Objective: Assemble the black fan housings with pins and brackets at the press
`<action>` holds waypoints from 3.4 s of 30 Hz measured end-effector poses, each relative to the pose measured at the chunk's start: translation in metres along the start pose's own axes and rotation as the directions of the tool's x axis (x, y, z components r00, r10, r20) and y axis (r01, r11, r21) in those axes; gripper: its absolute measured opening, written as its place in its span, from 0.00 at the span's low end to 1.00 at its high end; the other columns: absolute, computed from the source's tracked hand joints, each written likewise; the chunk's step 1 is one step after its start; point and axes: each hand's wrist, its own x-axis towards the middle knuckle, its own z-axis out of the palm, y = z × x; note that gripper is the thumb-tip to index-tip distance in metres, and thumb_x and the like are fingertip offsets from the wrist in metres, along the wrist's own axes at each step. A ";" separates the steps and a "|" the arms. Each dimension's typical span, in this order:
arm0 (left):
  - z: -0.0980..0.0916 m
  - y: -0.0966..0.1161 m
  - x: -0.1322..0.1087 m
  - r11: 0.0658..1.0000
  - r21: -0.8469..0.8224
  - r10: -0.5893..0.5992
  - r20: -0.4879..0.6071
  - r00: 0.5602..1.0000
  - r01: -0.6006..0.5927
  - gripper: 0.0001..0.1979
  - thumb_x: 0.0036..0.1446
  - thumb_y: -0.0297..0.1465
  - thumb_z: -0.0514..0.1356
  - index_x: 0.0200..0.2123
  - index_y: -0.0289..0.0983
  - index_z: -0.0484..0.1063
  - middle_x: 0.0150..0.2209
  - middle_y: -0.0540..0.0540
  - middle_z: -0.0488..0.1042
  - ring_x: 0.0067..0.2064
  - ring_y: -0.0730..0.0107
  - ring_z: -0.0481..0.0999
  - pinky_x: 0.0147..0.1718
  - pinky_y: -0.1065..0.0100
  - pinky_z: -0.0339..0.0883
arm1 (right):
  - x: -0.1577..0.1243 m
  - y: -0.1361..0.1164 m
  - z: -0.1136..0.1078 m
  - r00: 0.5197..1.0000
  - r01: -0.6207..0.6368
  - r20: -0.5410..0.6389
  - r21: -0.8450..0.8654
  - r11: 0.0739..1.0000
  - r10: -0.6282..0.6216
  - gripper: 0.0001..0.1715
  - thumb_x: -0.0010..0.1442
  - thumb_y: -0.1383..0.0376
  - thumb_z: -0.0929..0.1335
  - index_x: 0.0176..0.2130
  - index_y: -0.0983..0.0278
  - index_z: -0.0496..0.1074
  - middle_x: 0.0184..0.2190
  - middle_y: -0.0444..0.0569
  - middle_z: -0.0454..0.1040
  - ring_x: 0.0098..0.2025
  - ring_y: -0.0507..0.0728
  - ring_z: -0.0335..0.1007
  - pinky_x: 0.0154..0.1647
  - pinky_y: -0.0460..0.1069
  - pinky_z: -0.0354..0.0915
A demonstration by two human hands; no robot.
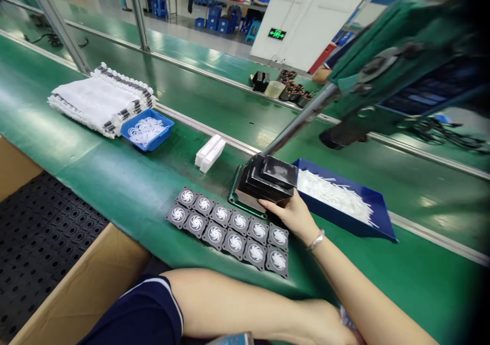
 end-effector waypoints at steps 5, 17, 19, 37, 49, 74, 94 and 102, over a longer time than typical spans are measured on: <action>0.000 0.009 -0.017 0.990 0.019 -0.140 -0.008 0.990 0.140 0.17 0.60 0.17 0.49 0.22 0.38 0.55 0.14 0.59 0.49 0.15 0.80 0.47 0.21 0.73 0.42 | 0.000 -0.011 0.002 0.998 0.046 0.038 0.022 0.999 -0.047 0.54 0.52 0.45 0.73 0.64 0.68 0.51 0.37 0.53 0.77 0.30 0.59 0.73 0.34 0.56 0.74; 0.018 0.027 -0.024 0.992 -0.042 0.108 -0.223 0.969 -0.120 0.22 0.53 0.44 0.68 0.32 0.37 0.60 0.21 0.59 0.54 0.20 0.83 0.51 0.20 0.76 0.43 | -0.164 -0.018 -0.098 0.995 0.094 0.032 -0.017 0.995 -0.093 0.51 0.54 0.48 0.74 0.66 0.63 0.55 0.65 0.60 0.58 0.65 0.62 0.58 0.65 0.60 0.59; 0.021 0.030 -0.024 0.991 -0.068 0.099 -0.233 0.968 -0.117 0.21 0.54 0.41 0.69 0.33 0.37 0.61 0.21 0.59 0.55 0.20 0.83 0.53 0.20 0.77 0.45 | -0.193 -0.009 -0.094 0.990 0.093 0.114 -0.091 0.991 -0.083 0.67 0.46 0.46 0.77 0.70 0.63 0.45 0.70 0.63 0.45 0.72 0.66 0.43 0.69 0.63 0.51; 0.040 0.039 -0.061 0.985 -0.084 0.115 -0.335 0.935 -0.151 0.03 0.58 0.25 0.64 0.36 0.30 0.75 0.33 0.43 0.76 0.35 0.71 0.75 0.35 0.72 0.70 | -0.201 -0.004 -0.062 0.963 0.267 0.046 -0.044 0.963 -0.265 0.46 0.55 0.48 0.74 0.65 0.60 0.59 0.58 0.58 0.68 0.61 0.62 0.64 0.62 0.57 0.63; 0.036 0.040 -0.090 0.987 -0.099 0.077 -0.378 0.922 -0.123 0.08 0.56 0.30 0.67 0.35 0.30 0.75 0.32 0.45 0.74 0.35 0.73 0.74 0.30 0.75 0.66 | -0.195 -0.016 -0.043 0.956 0.283 0.091 -0.038 0.958 -0.279 0.44 0.58 0.49 0.72 0.65 0.62 0.57 0.60 0.59 0.67 0.61 0.61 0.64 0.62 0.56 0.63; -0.009 0.018 -0.156 0.786 0.587 0.376 -0.208 0.903 -0.192 0.22 0.68 0.47 0.49 0.33 0.34 0.68 0.25 0.50 0.66 0.25 0.74 0.65 0.29 0.69 0.62 | -0.174 -0.064 -0.004 0.994 -0.012 -0.103 0.188 0.982 0.032 0.25 0.59 0.49 0.71 0.23 0.64 0.67 0.23 0.42 0.67 0.26 0.50 0.61 0.29 0.45 0.58; -0.014 0.025 -0.176 0.863 0.450 0.388 -0.299 0.872 -0.230 0.21 0.66 0.48 0.52 0.41 0.34 0.67 0.32 0.46 0.72 0.26 0.76 0.67 0.28 0.69 0.64 | -0.140 -0.093 -0.028 0.968 0.084 -0.247 0.179 0.980 -0.037 0.09 0.64 0.62 0.69 0.33 0.63 0.73 0.31 0.46 0.77 0.31 0.51 0.72 0.33 0.47 0.68; -0.015 0.015 -0.183 0.981 0.185 0.111 -0.339 0.934 -0.049 0.26 0.56 0.53 0.62 0.35 0.33 0.68 0.31 0.46 0.71 0.26 0.77 0.66 0.26 0.72 0.62 | -0.098 -0.076 -0.023 0.912 0.202 -0.313 -0.221 0.954 -0.266 0.05 0.66 0.68 0.67 0.38 0.62 0.75 0.34 0.43 0.80 0.36 0.51 0.76 0.41 0.46 0.70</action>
